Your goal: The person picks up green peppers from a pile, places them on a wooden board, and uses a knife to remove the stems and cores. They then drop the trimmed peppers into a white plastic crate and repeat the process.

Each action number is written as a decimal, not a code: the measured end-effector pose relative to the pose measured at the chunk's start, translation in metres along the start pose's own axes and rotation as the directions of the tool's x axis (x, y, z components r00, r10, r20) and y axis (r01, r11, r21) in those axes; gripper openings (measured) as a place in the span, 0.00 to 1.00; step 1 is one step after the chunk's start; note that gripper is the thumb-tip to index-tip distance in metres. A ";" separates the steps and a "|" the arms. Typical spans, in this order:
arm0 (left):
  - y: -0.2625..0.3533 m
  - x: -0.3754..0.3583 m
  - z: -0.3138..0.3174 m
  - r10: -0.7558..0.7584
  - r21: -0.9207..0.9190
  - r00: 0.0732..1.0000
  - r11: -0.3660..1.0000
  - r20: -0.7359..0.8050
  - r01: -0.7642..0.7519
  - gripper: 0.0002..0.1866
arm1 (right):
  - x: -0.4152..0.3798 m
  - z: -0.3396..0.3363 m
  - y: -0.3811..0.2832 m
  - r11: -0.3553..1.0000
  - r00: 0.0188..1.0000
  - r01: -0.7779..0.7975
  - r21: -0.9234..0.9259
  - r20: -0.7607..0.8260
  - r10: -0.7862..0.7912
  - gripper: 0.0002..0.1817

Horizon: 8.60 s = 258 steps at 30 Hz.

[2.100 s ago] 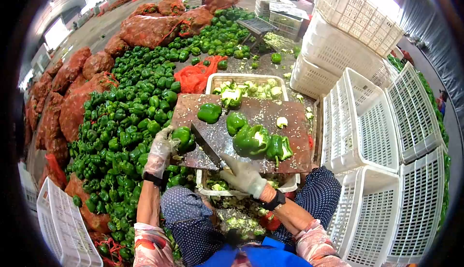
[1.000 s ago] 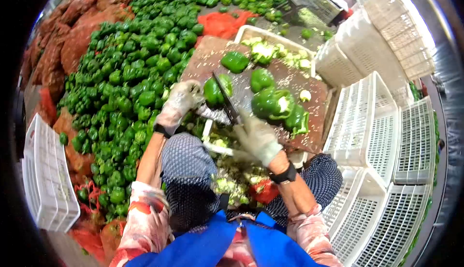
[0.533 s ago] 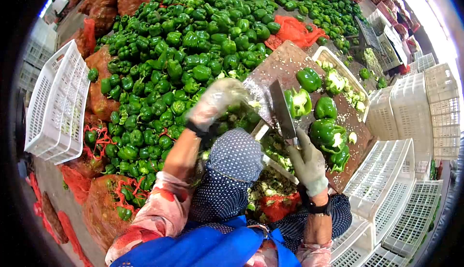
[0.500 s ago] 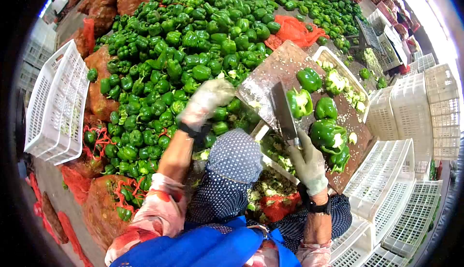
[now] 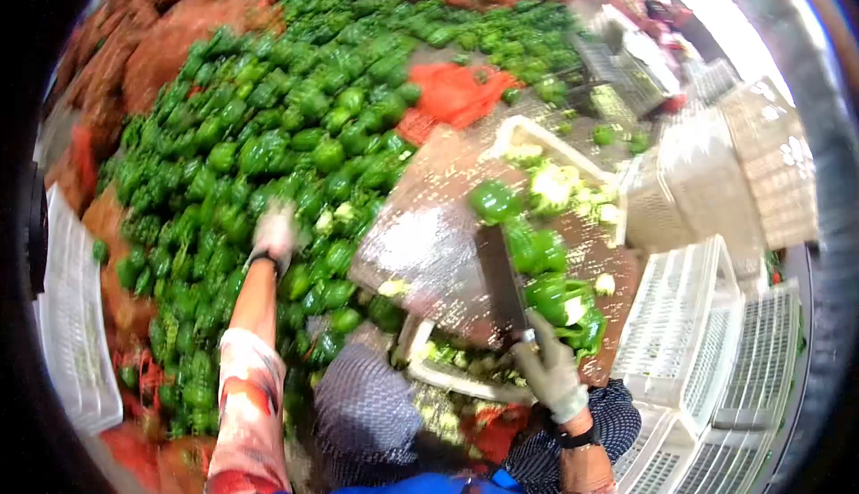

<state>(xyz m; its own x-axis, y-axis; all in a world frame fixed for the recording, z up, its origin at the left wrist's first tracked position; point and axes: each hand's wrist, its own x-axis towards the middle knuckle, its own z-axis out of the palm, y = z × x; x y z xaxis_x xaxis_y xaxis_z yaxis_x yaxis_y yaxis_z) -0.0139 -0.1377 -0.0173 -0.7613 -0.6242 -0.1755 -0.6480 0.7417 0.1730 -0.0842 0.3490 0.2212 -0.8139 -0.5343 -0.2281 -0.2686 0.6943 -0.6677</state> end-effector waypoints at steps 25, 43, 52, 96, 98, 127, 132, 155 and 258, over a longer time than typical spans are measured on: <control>0.228 -0.152 -0.142 0.739 -0.294 0.637 0.572 -0.220 -0.765 0.43 | -0.017 0.008 0.015 0.982 0.979 0.178 0.054 -0.110 -0.172 0.32; 0.221 -0.166 -0.143 0.351 -0.843 0.929 0.461 -0.114 -0.278 0.28 | -0.057 -0.008 -0.066 0.904 0.888 0.410 0.121 -0.280 -0.365 0.29; 0.212 -0.161 -0.113 0.365 -0.998 0.930 0.031 -0.045 -0.060 0.21 | -0.014 0.003 -0.011 0.943 0.975 0.222 -0.249 0.032 -0.222 0.28; 0.035 -0.102 -0.096 -0.003 -0.937 0.976 -0.281 -0.217 -0.209 0.33 | 0.001 0.011 -0.028 0.996 0.994 0.075 -0.045 0.079 -0.071 0.28; 0.089 -0.111 -0.121 0.105 -0.950 0.946 -0.091 -0.307 -0.299 0.43 | -0.002 0.010 -0.020 0.984 0.992 0.115 -0.138 0.075 -0.106 0.28; 0.187 -0.155 -0.096 0.243 -0.786 0.931 0.503 -0.272 -0.361 0.16 | -0.002 0.024 -0.022 0.870 0.934 0.350 -0.348 0.052 -0.354 0.24; 0.187 -0.155 -0.099 0.448 -0.639 0.813 0.512 -0.371 -0.574 0.12 | -0.004 0.032 -0.015 0.979 0.983 0.181 -0.094 0.062 -0.176 0.25; -0.218 -0.329 0.003 -0.674 -0.516 0.739 0.643 -0.029 0.566 0.27 | 0.005 0.041 -0.053 0.978 0.978 0.194 -0.076 0.091 -0.187 0.23; -0.236 -0.210 0.002 -0.454 0.255 0.877 0.876 0.155 0.408 0.22 | 0.036 0.058 -0.063 0.981 0.992 0.019 0.194 0.117 -0.043 0.26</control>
<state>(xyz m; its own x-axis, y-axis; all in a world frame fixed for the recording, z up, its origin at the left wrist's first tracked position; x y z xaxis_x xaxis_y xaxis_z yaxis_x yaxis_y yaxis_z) 0.2991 -0.1808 -0.0229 -0.3703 -0.8462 -0.3830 -0.8732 0.4578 -0.1670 -0.0670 0.2581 0.2141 -0.7359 -0.6161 -0.2808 -0.1790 0.5770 -0.7969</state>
